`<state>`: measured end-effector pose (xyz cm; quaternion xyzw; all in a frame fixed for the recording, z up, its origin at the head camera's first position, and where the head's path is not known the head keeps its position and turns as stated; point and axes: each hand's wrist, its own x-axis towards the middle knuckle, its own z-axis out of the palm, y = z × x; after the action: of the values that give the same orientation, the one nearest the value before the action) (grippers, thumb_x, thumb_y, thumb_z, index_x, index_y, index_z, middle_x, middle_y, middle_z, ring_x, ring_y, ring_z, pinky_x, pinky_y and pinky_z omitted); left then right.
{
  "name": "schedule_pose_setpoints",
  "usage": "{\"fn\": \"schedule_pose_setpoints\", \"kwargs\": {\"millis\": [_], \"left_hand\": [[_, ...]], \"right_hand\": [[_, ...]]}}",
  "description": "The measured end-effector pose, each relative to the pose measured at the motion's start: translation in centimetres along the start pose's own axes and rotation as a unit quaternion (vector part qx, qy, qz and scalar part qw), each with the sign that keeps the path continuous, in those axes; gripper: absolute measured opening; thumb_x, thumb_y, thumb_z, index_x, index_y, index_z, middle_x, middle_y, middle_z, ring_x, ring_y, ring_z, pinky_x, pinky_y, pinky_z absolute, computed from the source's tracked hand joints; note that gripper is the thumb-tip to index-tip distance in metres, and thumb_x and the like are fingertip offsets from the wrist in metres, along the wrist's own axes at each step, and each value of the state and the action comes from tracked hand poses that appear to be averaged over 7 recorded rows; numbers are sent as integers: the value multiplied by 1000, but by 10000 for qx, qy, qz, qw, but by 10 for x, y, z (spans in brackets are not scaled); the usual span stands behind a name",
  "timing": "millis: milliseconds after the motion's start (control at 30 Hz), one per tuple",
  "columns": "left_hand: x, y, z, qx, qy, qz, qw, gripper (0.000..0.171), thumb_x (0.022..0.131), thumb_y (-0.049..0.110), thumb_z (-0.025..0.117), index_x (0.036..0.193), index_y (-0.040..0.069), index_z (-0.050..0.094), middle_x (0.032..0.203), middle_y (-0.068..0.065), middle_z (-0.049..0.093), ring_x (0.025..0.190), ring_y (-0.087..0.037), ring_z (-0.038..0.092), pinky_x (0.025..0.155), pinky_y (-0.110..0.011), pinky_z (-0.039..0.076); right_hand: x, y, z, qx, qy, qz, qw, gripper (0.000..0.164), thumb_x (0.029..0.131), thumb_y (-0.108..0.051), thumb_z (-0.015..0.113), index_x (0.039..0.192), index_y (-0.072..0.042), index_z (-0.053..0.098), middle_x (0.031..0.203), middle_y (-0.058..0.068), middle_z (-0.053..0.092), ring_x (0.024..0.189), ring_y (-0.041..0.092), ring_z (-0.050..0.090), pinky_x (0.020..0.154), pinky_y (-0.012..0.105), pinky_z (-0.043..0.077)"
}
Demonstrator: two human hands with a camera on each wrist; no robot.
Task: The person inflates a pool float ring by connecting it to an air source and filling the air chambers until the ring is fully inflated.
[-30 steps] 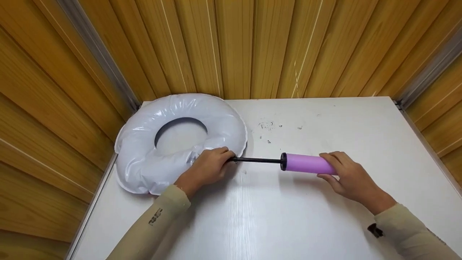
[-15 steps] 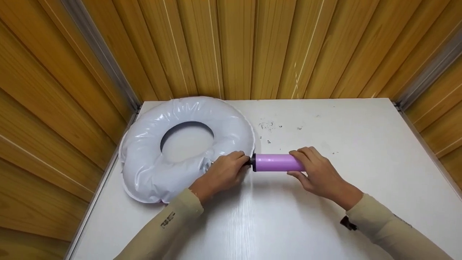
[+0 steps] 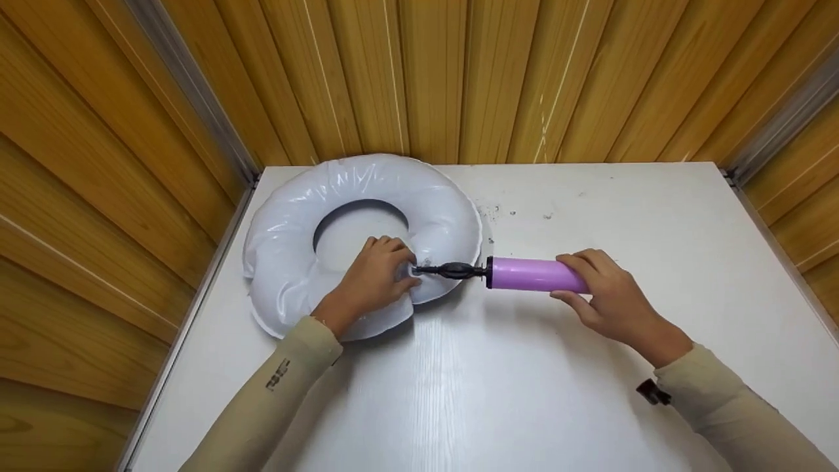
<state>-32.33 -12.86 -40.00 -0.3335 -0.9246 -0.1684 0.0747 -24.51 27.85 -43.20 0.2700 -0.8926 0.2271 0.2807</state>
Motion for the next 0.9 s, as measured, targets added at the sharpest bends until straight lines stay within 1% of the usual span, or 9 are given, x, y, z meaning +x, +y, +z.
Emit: {"fn": "schedule_pose_setpoints", "kwargs": {"millis": [167, 333, 467, 567, 600, 667, 767, 833, 900], "left_hand": [[6, 0, 1, -41, 324, 134, 9994, 24, 90, 28, 86, 104, 10, 78, 105, -5, 74, 104, -29, 64, 97, -48, 47], [9, 1, 5, 47, 737, 348, 9967, 18, 89, 23, 86, 98, 10, 78, 97, -4, 75, 94, -28, 63, 89, -46, 48], [8, 1, 14, 248, 1107, 475, 9924, 18, 88, 23, 87, 92, 11, 74, 93, -2, 73, 89, -26, 63, 84, -43, 48], [6, 1, 21, 498, 1440, 567, 9867, 22, 86, 21, 87, 86, 11, 67, 88, -1, 68, 84, -25, 61, 81, -41, 48], [5, 0, 22, 570, 1544, 594, 9846, 24, 86, 20, 87, 84, 11, 65, 86, -1, 67, 82, -25, 61, 80, -41, 47], [3, 0, 25, 634, 1729, 653, 9807, 25, 84, 18, 87, 81, 11, 63, 83, -2, 64, 79, -25, 60, 78, -40, 47], [0, -1, 25, 569, 1884, 783, 9773, 23, 84, 15, 87, 80, 9, 65, 79, -2, 64, 76, -26, 60, 77, -40, 48], [-2, -1, 25, 557, 1879, 870, 9767, 21, 84, 15, 87, 81, 9, 66, 79, -2, 64, 75, -25, 60, 78, -40, 48], [-4, -1, 25, 578, 1845, 935, 9767, 20, 84, 15, 87, 83, 9, 68, 79, -3, 64, 75, -25, 60, 78, -40, 49]], "right_hand": [[7, -1, 2, -5, 64, 165, 9998, 56, 81, -19, 93, 129, -3, 69, 111, 17, 69, 100, 31, 66, 73, 49, 58], [8, -2, 3, 48, -92, 428, 9990, 54, 84, -22, 92, 129, -4, 69, 113, 18, 69, 100, 32, 67, 75, 51, 57], [3, -3, 4, 84, -233, 611, 9978, 52, 84, -22, 92, 128, -6, 70, 110, 13, 70, 94, 25, 65, 74, 47, 55], [0, -6, 4, 258, -564, 821, 9947, 45, 88, -25, 88, 127, -9, 72, 106, 6, 73, 85, 17, 62, 72, 40, 53], [-1, -7, 4, 405, -717, 954, 9920, 42, 90, -26, 86, 126, -10, 72, 106, 4, 75, 84, 16, 61, 73, 38, 52], [-1, -10, 3, 880, -1084, 1390, 9804, 34, 95, -28, 81, 124, -13, 74, 105, 2, 78, 83, 15, 62, 74, 34, 52], [1, -14, 1, 1587, -1514, 2122, 9523, 29, 100, -31, 75, 122, -13, 77, 109, 6, 80, 87, 18, 64, 76, 30, 53], [3, -16, 0, 1896, -1670, 2464, 9357, 28, 102, -32, 73, 121, -12, 78, 110, 10, 80, 89, 21, 65, 76, 28, 54], [3, -17, -2, 1971, -1699, 2580, 9304, 29, 102, -33, 73, 121, -12, 78, 110, 12, 80, 89, 21, 65, 75, 28, 54]]}}
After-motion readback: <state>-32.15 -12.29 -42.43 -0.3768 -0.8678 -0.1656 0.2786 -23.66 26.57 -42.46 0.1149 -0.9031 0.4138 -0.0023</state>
